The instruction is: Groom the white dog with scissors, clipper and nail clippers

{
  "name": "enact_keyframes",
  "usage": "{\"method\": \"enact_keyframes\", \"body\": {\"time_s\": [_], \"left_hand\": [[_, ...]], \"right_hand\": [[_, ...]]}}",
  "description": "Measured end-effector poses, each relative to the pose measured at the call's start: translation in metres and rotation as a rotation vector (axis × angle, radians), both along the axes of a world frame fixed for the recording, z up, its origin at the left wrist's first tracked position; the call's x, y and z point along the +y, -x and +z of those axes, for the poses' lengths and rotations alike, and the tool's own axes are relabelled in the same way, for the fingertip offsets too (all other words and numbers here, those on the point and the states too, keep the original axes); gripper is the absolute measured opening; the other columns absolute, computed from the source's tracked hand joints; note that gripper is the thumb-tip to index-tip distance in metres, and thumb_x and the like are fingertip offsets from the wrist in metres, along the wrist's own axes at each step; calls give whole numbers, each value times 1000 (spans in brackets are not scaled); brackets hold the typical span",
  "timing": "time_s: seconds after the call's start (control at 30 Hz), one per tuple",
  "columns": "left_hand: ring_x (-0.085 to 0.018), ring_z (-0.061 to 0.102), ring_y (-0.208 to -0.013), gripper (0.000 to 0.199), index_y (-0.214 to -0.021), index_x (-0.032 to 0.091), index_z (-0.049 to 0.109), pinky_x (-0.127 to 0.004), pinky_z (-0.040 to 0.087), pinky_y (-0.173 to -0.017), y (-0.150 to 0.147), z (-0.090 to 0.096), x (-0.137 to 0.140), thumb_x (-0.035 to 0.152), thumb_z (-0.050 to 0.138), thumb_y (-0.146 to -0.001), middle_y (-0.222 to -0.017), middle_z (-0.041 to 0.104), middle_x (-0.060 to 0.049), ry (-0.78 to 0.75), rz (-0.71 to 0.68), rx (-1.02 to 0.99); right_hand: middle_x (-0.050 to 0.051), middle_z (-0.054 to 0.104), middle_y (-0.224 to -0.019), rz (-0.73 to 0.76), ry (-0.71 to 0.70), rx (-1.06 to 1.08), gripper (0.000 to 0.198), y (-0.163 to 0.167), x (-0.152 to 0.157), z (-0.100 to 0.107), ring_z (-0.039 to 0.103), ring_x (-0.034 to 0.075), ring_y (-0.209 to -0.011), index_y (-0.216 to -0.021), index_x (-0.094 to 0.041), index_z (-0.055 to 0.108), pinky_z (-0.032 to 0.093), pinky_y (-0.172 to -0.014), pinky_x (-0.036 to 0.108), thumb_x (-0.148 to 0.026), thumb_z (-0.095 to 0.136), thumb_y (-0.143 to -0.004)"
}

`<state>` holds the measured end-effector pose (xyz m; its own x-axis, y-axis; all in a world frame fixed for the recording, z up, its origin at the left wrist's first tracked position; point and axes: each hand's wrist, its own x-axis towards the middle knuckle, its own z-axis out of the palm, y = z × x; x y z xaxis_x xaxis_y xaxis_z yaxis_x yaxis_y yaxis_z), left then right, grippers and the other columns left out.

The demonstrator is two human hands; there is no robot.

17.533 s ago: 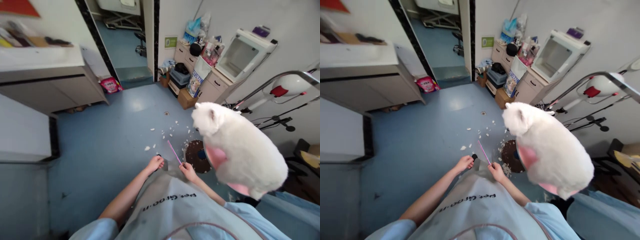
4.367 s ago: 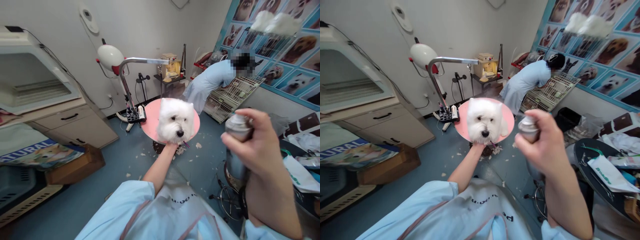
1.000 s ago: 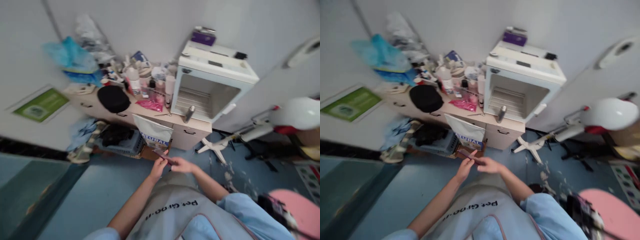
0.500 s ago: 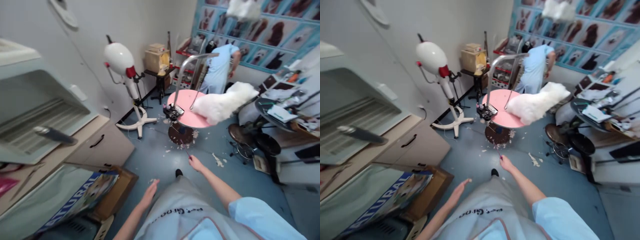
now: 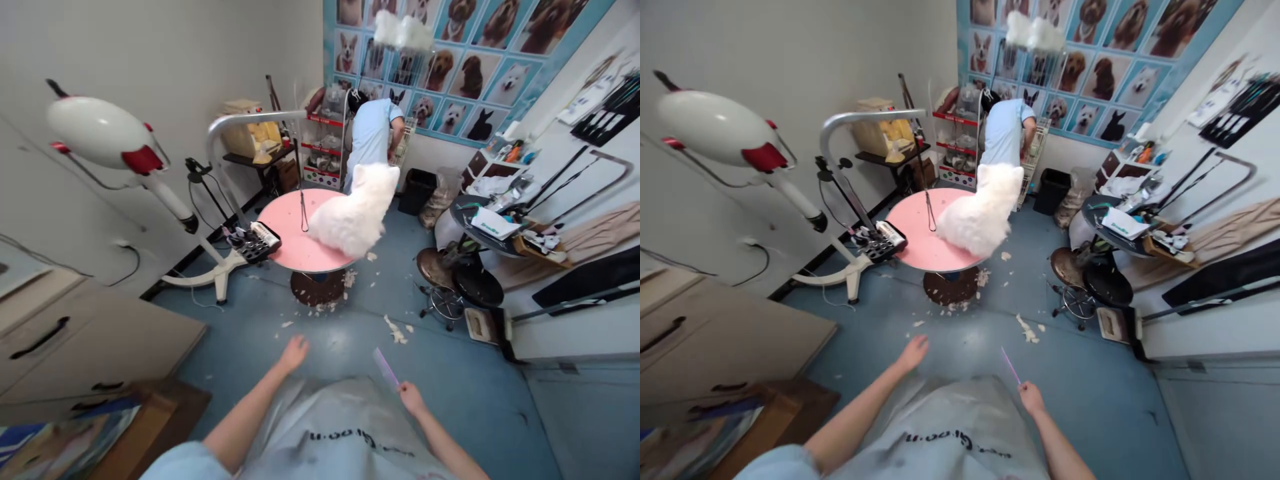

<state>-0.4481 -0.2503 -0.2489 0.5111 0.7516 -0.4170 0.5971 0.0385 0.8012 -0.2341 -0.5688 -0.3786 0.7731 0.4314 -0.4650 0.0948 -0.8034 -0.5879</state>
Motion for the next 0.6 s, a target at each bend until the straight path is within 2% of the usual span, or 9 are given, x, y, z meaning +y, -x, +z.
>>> {"method": "enact_keyframes", "body": {"time_s": [0.07,0.17,0.23,0.3,0.4,0.47,0.53,0.6], "left_hand": [[-29,56,-129,11,-82,15,72,-41,33,-119,-88,6,3,25,67,-82,-120,70,-15,47,-22,-141],[-25,63,-119,20,-91,15,74,-39,41,-113,-216,19,11,30,64,-82,-118,73,-12,124,-17,-368],[-25,63,-120,22,-91,14,74,-39,41,-113,-288,29,24,31,64,-82,-120,71,-14,166,49,-484],[-26,59,-125,21,-92,13,72,-41,38,-114,-346,36,45,30,61,-85,-123,69,-16,212,162,-565],[-25,54,-131,18,-95,13,68,-41,35,-117,-408,45,80,22,54,-91,-117,71,-14,321,315,-649],[-21,54,-130,20,-95,14,66,-38,34,-117,-433,52,95,17,46,-94,-109,73,-10,407,353,-715],[-18,59,-124,30,-96,15,66,-34,39,-114,-444,60,103,16,37,-98,-103,74,-7,498,329,-796],[-20,65,-114,36,-96,15,68,-36,47,-107,-442,67,105,23,33,-101,-101,74,-7,622,257,-889]], "right_hand": [[-3,47,-42,-38,-24,30,28,-39,-9,2,53,18,-51,-39,-24,42,39,-57,28,-31,58,-61],[-2,51,-44,-97,-93,32,25,-84,-7,5,55,19,-53,-42,-24,47,39,-57,28,-38,54,-61],[1,56,-49,-131,-146,23,25,-108,3,6,58,21,-57,-45,-24,51,41,-59,29,-43,52,-61],[3,61,-55,-157,-197,16,29,-132,18,6,61,23,-63,-47,-23,55,44,-62,31,-49,50,-60],[7,64,-59,-188,-253,12,38,-170,44,11,61,25,-65,-49,-22,57,46,-65,33,-58,49,-58],[8,64,-59,-213,-280,0,44,-199,60,21,60,25,-65,-50,-22,57,46,-64,34,-65,49,-57],[9,65,-62,-234,-304,-22,51,-229,75,35,60,26,-66,-53,-21,58,47,-64,34,-71,48,-59],[9,66,-64,-235,-328,-49,56,-261,90,52,60,26,-67,-56,-21,59,47,-65,34,-75,47,-62]]}}
